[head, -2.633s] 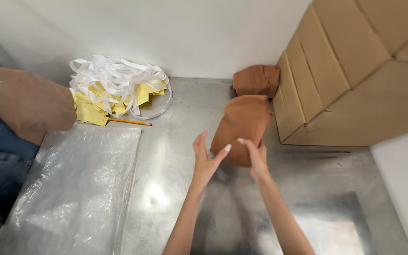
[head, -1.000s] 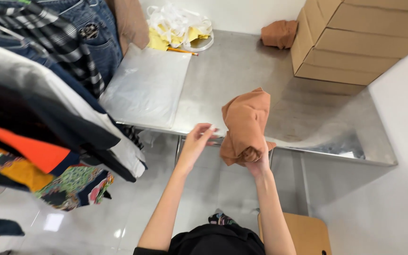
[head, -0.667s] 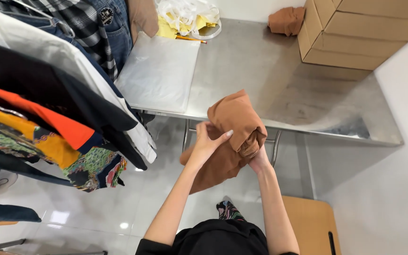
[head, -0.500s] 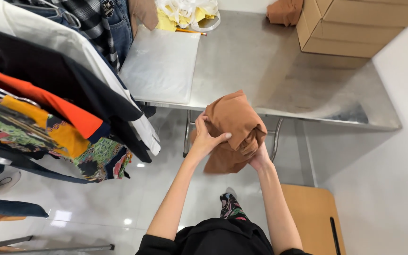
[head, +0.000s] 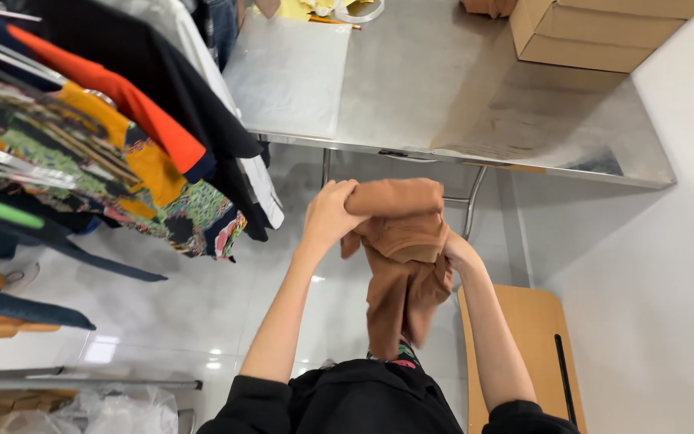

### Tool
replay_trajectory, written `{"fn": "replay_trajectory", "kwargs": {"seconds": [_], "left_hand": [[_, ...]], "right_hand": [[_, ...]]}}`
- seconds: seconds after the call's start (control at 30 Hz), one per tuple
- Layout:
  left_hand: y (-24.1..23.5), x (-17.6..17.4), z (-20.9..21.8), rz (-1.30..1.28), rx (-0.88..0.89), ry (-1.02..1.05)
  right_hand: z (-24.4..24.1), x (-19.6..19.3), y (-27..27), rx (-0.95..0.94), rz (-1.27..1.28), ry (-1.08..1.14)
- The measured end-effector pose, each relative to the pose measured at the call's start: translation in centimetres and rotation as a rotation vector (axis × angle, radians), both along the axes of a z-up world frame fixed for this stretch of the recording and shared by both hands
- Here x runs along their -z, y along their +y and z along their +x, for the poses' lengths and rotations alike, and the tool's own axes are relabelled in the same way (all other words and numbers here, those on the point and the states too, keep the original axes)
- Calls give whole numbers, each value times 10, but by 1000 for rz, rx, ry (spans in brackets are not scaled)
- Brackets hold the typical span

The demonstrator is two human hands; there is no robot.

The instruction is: The person picks up folded shirts from a metal table, unfolds them, and places them onto hangers. They then hang the shirts on a clothing rack. The person repeats this process for a white shirt, a black shirt, and a brown shirt.

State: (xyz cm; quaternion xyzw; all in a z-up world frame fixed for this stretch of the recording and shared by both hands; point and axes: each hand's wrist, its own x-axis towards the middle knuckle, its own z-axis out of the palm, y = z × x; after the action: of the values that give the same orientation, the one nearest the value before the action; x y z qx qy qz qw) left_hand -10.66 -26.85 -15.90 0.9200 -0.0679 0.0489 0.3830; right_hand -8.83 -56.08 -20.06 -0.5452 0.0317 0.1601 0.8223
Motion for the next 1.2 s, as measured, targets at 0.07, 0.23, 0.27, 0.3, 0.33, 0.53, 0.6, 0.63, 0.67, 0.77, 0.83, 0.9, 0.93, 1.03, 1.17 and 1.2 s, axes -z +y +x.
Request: {"fn": "replay_trajectory", "kwargs": {"seconds": [0.07, 0.23, 0.27, 0.3, 0.33, 0.53, 0.6, 0.63, 0.67, 0.77, 0.83, 0.9, 0.93, 1.03, 1.17, 1.2], "left_hand": [[0, -8, -7, -243, -87, 7], [10, 2, -10, -714, -157, 158], [10, -14, -18, -872, -187, 242], [8, -30, -26, -1032, -211, 332], [9, -34, -27, -1033, -212, 329], [0, -62, -52, -1491, -448, 417], [1, -46, -48, -1455, -430, 521], [-4, -66, -58, -1453, -425, 524], [-8, -86, -68, -1174, -362, 560], [-6, -36, -49, -714, -293, 481], [-4, -23, -47, -532, -285, 369], [-8, -65, -73, -767, 22, 40], [-8, -72, -76, -766, 24, 40], [-7, -79, -77, -488, 116, 231], [-2, -64, -65, -614, 15, 232], [-1, -63, -64, -682, -11, 208]], "right_hand": [[-3, 2, 6, -39, -3, -10], [0, -2, 24, -138, -2, -50], [-9, -14, 29, -224, -100, -131], [-19, -25, 31, -304, -201, -209], [-24, -32, 36, -306, -203, -211], [-18, -16, 55, -273, 23, -421], [-22, -12, 75, -104, -251, -358], [-20, -10, 86, -98, -252, -358], [-16, -8, 98, 12, -157, -274], [2, 0, 103, 165, -7, -213], [6, -8, 106, 207, 49, -243], [-2, -30, 117, 130, -210, -502], [-10, -30, 125, 132, -209, -502], [-23, -33, 143, 28, -90, -319], [-6, -15, 130, -56, -216, -389], [3, -2, 121, -118, -327, -442]]}}
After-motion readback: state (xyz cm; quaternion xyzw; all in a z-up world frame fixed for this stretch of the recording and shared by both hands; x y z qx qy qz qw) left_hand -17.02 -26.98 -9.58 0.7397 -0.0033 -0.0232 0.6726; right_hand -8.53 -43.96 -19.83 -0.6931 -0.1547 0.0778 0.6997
